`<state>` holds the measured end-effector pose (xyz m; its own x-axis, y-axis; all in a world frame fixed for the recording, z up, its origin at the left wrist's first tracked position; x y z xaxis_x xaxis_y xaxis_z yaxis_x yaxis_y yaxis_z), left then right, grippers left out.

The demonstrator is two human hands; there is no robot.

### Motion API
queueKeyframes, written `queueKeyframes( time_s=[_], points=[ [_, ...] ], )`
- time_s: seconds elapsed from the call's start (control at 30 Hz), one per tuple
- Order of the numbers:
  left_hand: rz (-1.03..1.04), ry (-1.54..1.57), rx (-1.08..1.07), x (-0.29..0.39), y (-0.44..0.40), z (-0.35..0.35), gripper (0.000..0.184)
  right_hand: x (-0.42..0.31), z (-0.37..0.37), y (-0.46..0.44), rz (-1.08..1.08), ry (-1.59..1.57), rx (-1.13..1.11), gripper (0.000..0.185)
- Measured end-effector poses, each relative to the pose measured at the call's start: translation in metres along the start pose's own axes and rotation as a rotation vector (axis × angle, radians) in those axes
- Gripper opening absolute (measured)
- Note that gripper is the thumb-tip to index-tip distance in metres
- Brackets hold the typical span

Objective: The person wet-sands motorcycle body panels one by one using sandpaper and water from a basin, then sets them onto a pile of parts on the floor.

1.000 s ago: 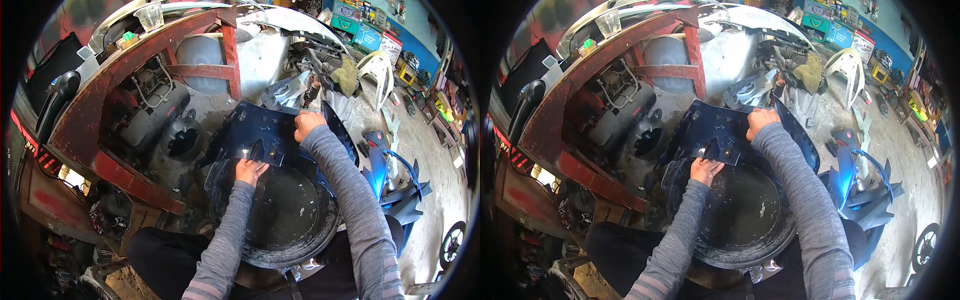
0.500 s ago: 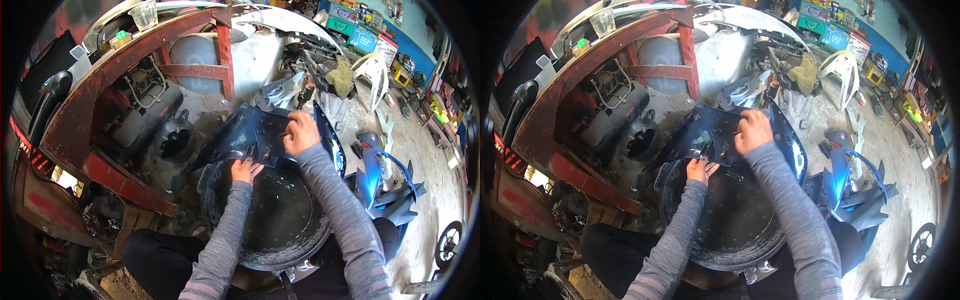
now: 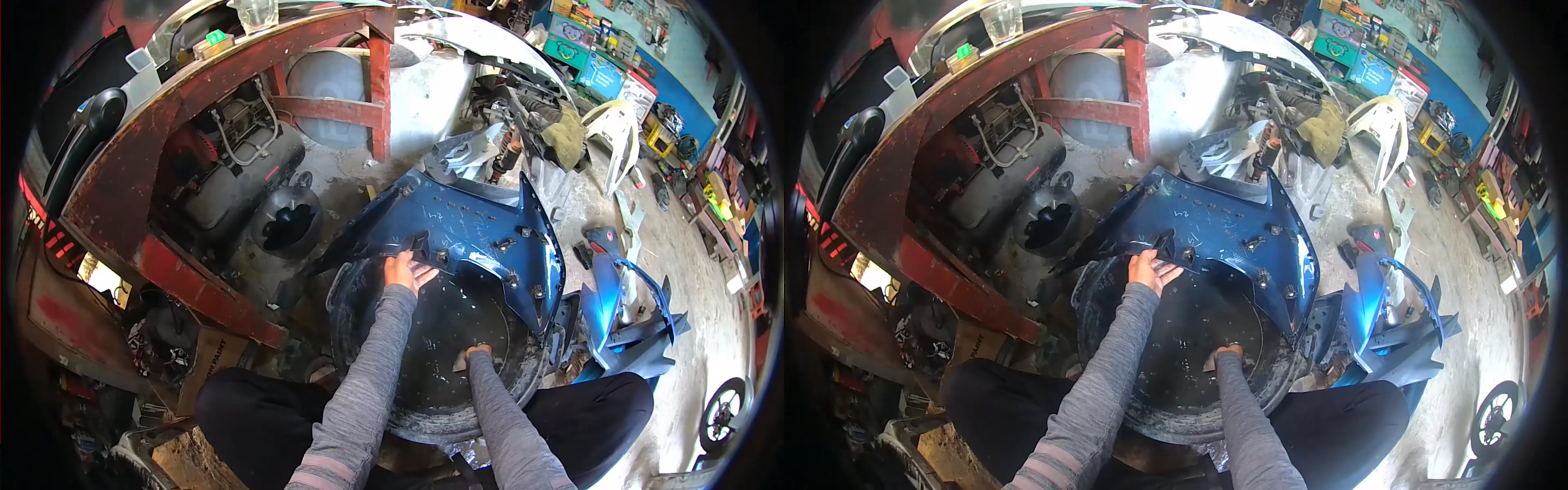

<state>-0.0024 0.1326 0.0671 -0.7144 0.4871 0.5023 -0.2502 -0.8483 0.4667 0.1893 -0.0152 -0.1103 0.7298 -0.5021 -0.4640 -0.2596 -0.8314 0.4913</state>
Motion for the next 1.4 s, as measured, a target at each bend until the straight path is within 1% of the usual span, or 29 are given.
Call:
queueKeyframes(
  time_s=[0.03, 0.07, 0.1, 0.17, 0.2, 0.23, 0.27, 0.3, 0.33, 0.37, 0.4, 0.47, 0.5, 0.53, 0.63, 0.7, 0.73, 0.8, 0.83, 0.87, 0.93, 0.97, 1.1, 1.17, 1.2, 1.27, 1.4],
  points=[
    [-0.015, 0.000, 0.015, 0.000, -0.003, 0.000, 0.046, -0.001, -0.005, -0.006, -0.038, -0.042, -0.034, 0.024],
    [-0.013, 0.004, 0.014, 0.001, -0.005, -0.001, 0.046, -0.006, -0.010, -0.015, -0.093, -0.137, -0.063, 0.025],
    [-0.015, 0.005, -0.002, 0.002, -0.002, 0.001, 0.047, -0.022, -0.021, -0.019, -0.161, -0.366, -0.066, 0.025],
    [-0.023, 0.013, -0.021, 0.001, -0.001, 0.006, 0.048, -0.075, -0.056, -0.022, -0.284, -1.025, -0.059, 0.027],
    [-0.024, -0.011, 0.026, 0.001, 0.000, 0.007, 0.044, -0.106, -0.076, -0.021, -0.365, -1.216, -0.040, 0.028],
    [-0.025, -0.036, 0.075, 0.000, 0.000, 0.006, 0.040, -0.160, -0.113, 0.020, -0.433, -1.376, -0.061, 0.025],
    [-0.026, -0.036, 0.075, -0.003, -0.005, 0.002, 0.040, -0.185, -0.144, 0.028, -0.447, -0.809, 0.031, 0.027],
    [0.019, -0.100, 0.044, -0.007, -0.015, -0.005, 0.034, -0.196, -0.144, 0.014, -0.563, -0.919, 0.106, 0.029],
    [0.064, -0.163, 0.012, -0.006, -0.015, -0.004, 0.029, -0.213, -0.163, 0.027, -0.643, -0.667, 0.209, 0.032],
    [0.065, -0.159, 0.005, -0.007, -0.015, -0.004, 0.020, -0.212, -0.160, 0.009, -0.677, -0.615, 0.289, 0.033],
    [0.066, -0.154, 0.005, -0.007, -0.015, -0.004, 0.020, -0.214, -0.160, 0.002, -0.709, -0.562, 0.367, 0.034],
    [0.044, -0.166, 0.004, -0.007, -0.018, -0.004, 0.021, -0.195, -0.156, -0.002, -0.671, -0.532, 0.363, 0.035],
    [0.048, -0.108, -0.006, -0.003, -0.005, 0.004, 0.025, -0.187, -0.155, 0.001, -0.634, -0.505, 0.362, 0.035],
    [0.053, -0.099, 0.000, -0.002, -0.004, 0.005, 0.025, -0.178, -0.154, 0.005, -0.639, -0.499, 0.354, 0.035],
    [0.017, -0.027, -0.016, -0.003, -0.003, 0.004, 0.036, -0.148, -0.148, 0.012, -0.637, -0.490, 0.335, 0.031],
    [0.025, -0.020, -0.018, -0.002, -0.003, 0.006, 0.038, -0.138, -0.146, 0.010, -0.494, -0.478, 0.329, 0.027],
    [0.032, -0.011, -0.022, -0.002, -0.002, 0.008, 0.040, -0.136, -0.145, 0.011, -0.494, -0.479, 0.328, 0.027],
    [0.057, 0.006, -0.020, 0.000, 0.000, 0.015, 0.040, -0.133, -0.143, 0.013, -0.429, -0.588, 0.246, 0.024],
    [0.081, 0.023, -0.020, 0.001, 0.001, 0.018, 0.041, -0.129, -0.142, 0.009, -0.408, -0.593, 0.223, 0.026],
    [0.083, 0.024, -0.018, 0.002, 0.002, 0.021, 0.041, -0.128, -0.141, 0.007, -0.409, -0.593, 0.221, 0.026],
    [0.130, 0.051, -0.068, 0.005, 0.005, 0.028, 0.040, -0.124, -0.138, 0.002, -0.516, -0.717, 0.323, 0.028],
    [0.137, 0.068, -0.082, 0.007, 0.007, 0.031, 0.038, -0.122, -0.139, -0.002, -0.535, -0.676, 0.309, 0.029],
    [0.163, 0.093, -0.117, 0.010, 0.015, 0.043, 0.036, -0.124, -0.138, 0.002, -0.503, -0.709, 0.277, 0.029],
    [0.182, 0.123, -0.088, 0.011, 0.019, 0.048, 0.029, -0.122, -0.133, 0.000, -0.554, -0.667, 0.282, 0.029],
    [0.184, 0.123, -0.087, 0.012, 0.021, 0.048, 0.029, -0.119, -0.130, -0.003, -0.555, -0.667, 0.281, 0.029],
    [0.178, 0.119, -0.245, 0.014, 0.025, 0.052, 0.037, -0.114, -0.125, -0.009, -0.564, -0.659, 0.253, 0.030],
    [0.158, 0.130, -0.252, 0.014, 0.026, 0.054, 0.037, -0.112, -0.123, -0.003, -0.542, -0.651, 0.255, 0.030]
  ],
)
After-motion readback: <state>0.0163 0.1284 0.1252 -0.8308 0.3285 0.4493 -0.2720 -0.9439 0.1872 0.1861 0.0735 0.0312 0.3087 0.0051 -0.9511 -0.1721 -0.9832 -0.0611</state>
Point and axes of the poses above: each hand's wrist, its own y-axis away from the middle knuckle, its own z-axis out of the palm, x = y × z, the point moved 2 cm from there along -y, towards the middle knuckle, and after that the axes turned 12 degrees about -z, right-handed, at the moved point
